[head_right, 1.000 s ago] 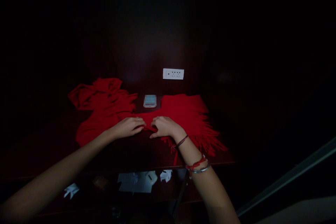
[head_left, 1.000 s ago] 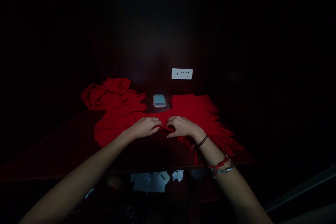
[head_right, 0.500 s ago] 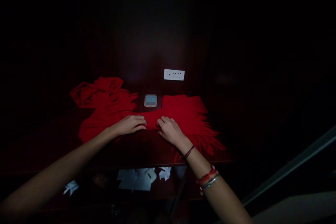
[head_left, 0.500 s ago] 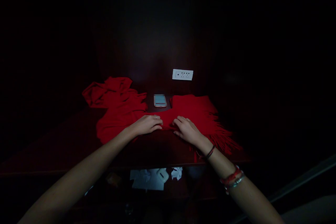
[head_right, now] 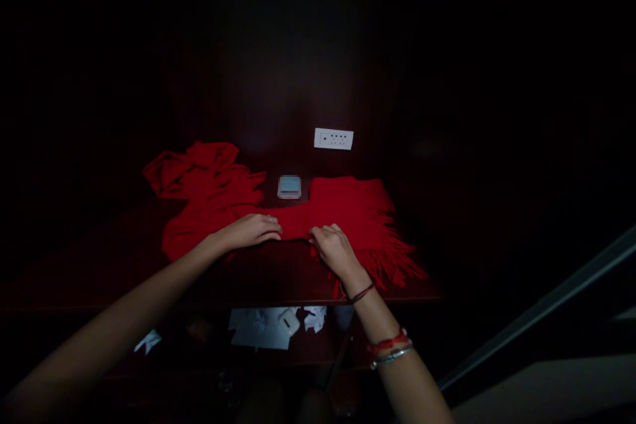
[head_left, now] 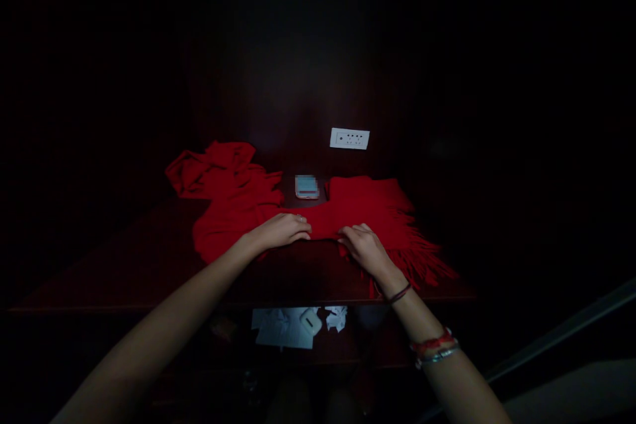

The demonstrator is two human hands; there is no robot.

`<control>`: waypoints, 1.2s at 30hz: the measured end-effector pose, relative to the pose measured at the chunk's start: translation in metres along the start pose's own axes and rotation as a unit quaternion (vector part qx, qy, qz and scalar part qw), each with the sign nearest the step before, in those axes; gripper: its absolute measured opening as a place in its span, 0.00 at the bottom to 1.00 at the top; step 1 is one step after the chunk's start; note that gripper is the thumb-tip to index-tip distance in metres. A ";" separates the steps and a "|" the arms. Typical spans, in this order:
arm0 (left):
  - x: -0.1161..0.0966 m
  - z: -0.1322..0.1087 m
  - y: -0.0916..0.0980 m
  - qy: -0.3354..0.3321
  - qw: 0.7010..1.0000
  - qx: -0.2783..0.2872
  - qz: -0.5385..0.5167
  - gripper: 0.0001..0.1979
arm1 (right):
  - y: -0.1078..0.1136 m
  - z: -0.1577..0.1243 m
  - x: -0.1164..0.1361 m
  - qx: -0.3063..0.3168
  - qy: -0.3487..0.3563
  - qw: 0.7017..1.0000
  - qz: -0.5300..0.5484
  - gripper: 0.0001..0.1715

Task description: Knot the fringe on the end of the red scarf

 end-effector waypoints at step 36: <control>0.003 -0.004 -0.005 -0.007 0.998 0.037 -0.048 0.06 | 0.007 -0.011 -0.017 -0.053 -0.007 0.998 0.029 0.05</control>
Point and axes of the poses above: each hand's wrist, its own z-axis towards the middle knuckle, its own y-axis out of the back of the hand, x = y × z, the point moved 9 cm from there along z, towards the middle knuckle, and after that the axes turned 8 degrees about y, right-handed, at the moved point
